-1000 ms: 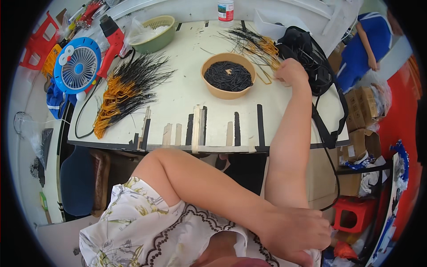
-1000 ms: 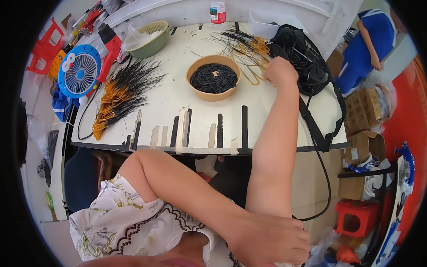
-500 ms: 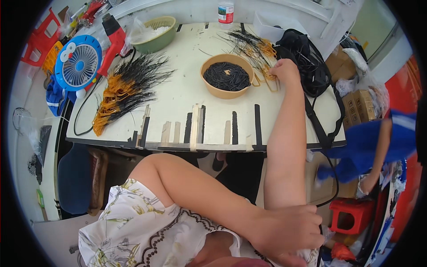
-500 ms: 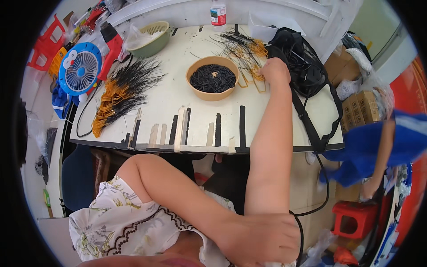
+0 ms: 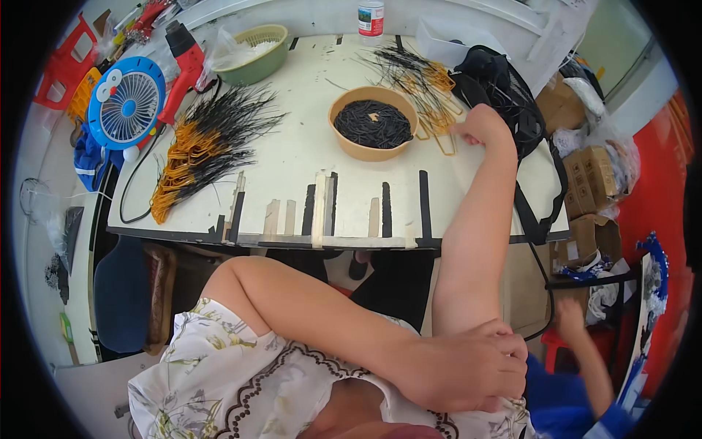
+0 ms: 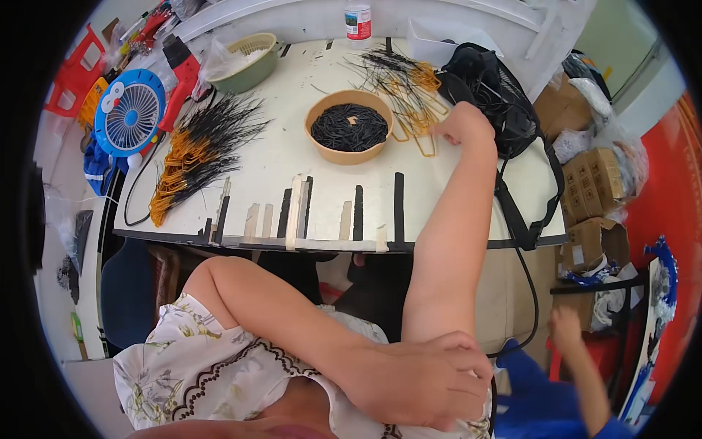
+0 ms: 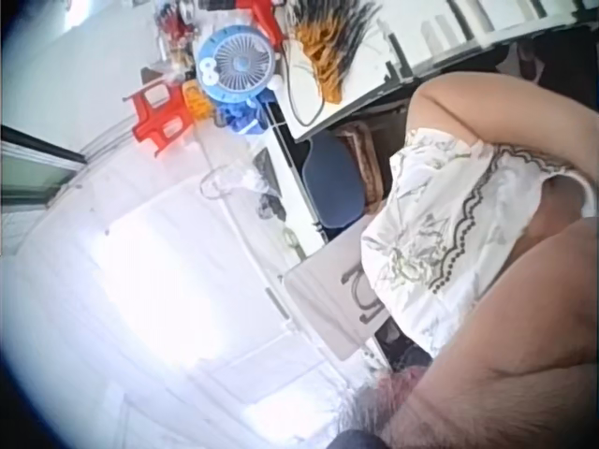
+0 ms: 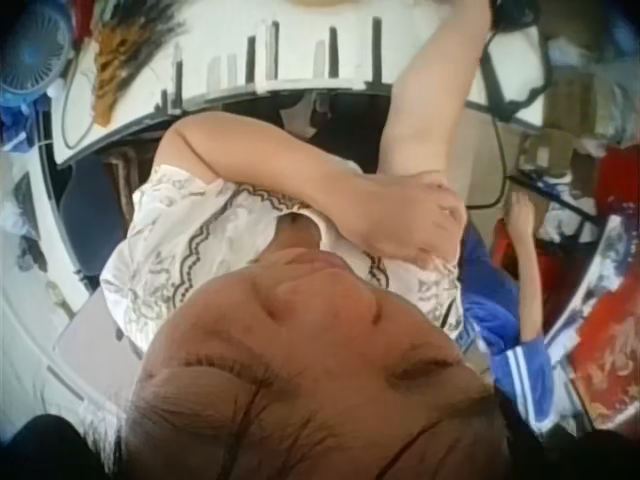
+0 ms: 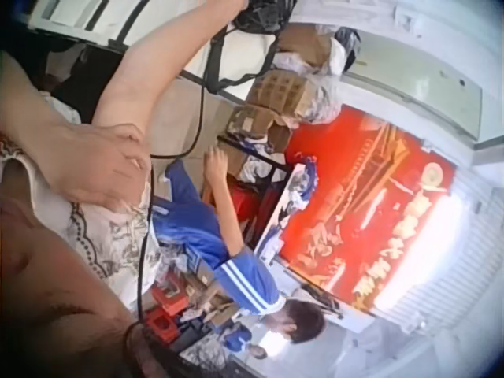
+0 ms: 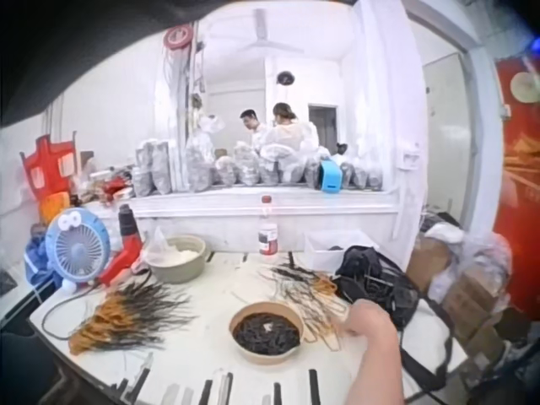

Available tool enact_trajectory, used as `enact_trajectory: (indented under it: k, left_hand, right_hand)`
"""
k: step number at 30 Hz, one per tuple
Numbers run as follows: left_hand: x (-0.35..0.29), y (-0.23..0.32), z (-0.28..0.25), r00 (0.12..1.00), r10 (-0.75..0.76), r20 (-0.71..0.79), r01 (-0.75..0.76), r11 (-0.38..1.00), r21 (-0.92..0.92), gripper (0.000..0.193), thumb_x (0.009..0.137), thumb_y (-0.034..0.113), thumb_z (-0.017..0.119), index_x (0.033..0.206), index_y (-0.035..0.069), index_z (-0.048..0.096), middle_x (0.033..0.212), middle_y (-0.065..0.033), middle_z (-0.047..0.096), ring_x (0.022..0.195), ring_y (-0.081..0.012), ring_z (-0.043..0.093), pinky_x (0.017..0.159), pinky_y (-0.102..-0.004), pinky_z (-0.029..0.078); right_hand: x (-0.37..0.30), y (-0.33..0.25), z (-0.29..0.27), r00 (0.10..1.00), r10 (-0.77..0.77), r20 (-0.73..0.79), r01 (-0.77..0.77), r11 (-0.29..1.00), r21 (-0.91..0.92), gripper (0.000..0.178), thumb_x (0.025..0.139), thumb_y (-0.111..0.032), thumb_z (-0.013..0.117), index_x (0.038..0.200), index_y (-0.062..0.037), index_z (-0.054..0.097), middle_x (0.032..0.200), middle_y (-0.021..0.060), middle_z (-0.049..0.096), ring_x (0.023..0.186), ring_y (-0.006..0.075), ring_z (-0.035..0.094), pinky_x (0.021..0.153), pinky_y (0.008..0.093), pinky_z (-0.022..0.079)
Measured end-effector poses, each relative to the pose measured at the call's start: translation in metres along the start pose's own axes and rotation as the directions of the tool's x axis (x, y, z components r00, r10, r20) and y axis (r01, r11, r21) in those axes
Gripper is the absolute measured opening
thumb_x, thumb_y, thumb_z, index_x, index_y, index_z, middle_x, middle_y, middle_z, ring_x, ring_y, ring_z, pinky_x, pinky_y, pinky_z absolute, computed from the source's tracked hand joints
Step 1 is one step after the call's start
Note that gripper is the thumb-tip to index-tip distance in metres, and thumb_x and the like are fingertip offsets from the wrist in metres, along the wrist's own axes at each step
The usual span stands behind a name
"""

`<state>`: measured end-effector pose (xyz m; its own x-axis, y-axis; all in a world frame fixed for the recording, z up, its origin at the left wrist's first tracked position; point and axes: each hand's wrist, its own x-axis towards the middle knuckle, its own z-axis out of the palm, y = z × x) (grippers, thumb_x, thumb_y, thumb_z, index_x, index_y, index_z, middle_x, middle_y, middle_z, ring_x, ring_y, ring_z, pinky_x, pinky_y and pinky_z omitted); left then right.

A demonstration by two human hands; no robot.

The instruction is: The person slides small black tubes from a bowl onto thin wire stems by hand and places the assembled stems onto the table.

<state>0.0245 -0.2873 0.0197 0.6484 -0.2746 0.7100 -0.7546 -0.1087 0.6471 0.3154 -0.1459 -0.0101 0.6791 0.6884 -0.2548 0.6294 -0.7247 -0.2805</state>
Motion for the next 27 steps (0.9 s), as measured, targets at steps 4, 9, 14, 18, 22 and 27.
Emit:
enact_trajectory:
  k: [4, 9, 14, 18, 22, 27]
  left_hand:
    - [-0.002, 0.003, 0.001, 0.999, -0.028, 0.032, 0.028, 1.000, 0.005, 0.013, 0.083, 0.018, 0.058, 0.089, 0.006, 0.056, 0.089, -0.0071, 0.054, 0.101, -0.0272, 0.045, 0.092, -0.0419, 0.030]
    - [-0.010, 0.003, -0.014, 0.962, -0.093, 0.255, 0.131, 0.982, -0.133, 0.014, 0.083, 0.016, 0.057, 0.092, 0.005, 0.057, 0.095, -0.0072, 0.056, 0.103, -0.0273, 0.045, 0.092, -0.0430, 0.029]
    - [-0.008, -0.009, -0.013, 0.982, -0.119, 0.144, 0.121, 0.993, -0.003, 0.019, 0.083, 0.015, 0.057, 0.096, 0.002, 0.053, 0.099, -0.0106, 0.053, 0.110, -0.0306, 0.043, 0.097, -0.0440, 0.026]
    - [-0.005, -0.002, 0.002, 0.995, -0.099, 0.020, 0.099, 0.995, -0.012, 0.012, 0.084, 0.017, 0.055, 0.085, 0.005, 0.056, 0.089, -0.0060, 0.054, 0.100, -0.0260, 0.045, 0.093, -0.0419, 0.027]
    - [-0.015, 0.008, -0.021, 0.969, -0.129, 0.209, 0.131, 0.991, 0.004, 0.016, 0.084, 0.017, 0.057, 0.089, 0.002, 0.054, 0.093, -0.0081, 0.054, 0.105, -0.0292, 0.044, 0.098, -0.0446, 0.023]
    - [0.018, 0.022, -0.045, 0.994, 0.052, 0.096, -0.094, 0.855, 0.510, 0.018, 0.077, 0.022, 0.060, 0.079, 0.003, 0.060, 0.077, -0.0082, 0.055, 0.087, -0.0256, 0.050, 0.088, -0.0415, 0.031]
  right_hand:
    - [0.007, 0.011, 0.007, 0.990, -0.139, 0.031, 0.134, 0.983, 0.124, 0.032, 0.068, -0.025, 0.076, 0.056, 0.0002, 0.060, 0.053, 0.0069, 0.058, 0.048, 0.0152, 0.054, 0.046, 0.0295, 0.042]
    - [-0.003, -0.002, 0.001, 0.994, -0.111, -0.018, 0.112, 0.982, 0.155, 0.020, 0.067, -0.014, 0.071, 0.057, -0.0002, 0.060, 0.054, 0.0064, 0.059, 0.047, 0.0144, 0.053, 0.045, 0.0281, 0.041]
    - [0.006, 0.004, 0.005, 0.986, -0.165, 0.040, 0.164, 0.986, 0.029, 0.015, 0.066, -0.010, 0.067, 0.057, -0.0009, 0.059, 0.054, 0.0056, 0.058, 0.045, 0.0129, 0.049, 0.043, 0.0278, 0.038]
    - [0.021, 0.012, 0.014, 0.924, -0.244, -0.295, 0.341, 0.876, 0.341, 0.014, 0.072, -0.011, 0.066, 0.061, -0.0033, 0.061, 0.055, 0.0016, 0.056, 0.049, 0.0100, 0.046, 0.048, 0.0258, 0.037]
    - [0.025, 0.003, 0.020, 0.930, -0.306, -0.202, 0.367, 0.780, 0.507, 0.009, 0.076, -0.009, 0.064, 0.069, -0.0033, 0.063, 0.060, -0.0004, 0.057, 0.055, 0.0089, 0.047, 0.054, 0.0243, 0.039]
    - [0.023, 0.008, 0.025, 0.868, -0.145, -0.475, 0.338, 0.872, 0.353, 0.017, 0.075, -0.018, 0.072, 0.075, -0.0021, 0.065, 0.064, 0.0036, 0.060, 0.060, 0.0125, 0.053, 0.057, 0.0289, 0.042]
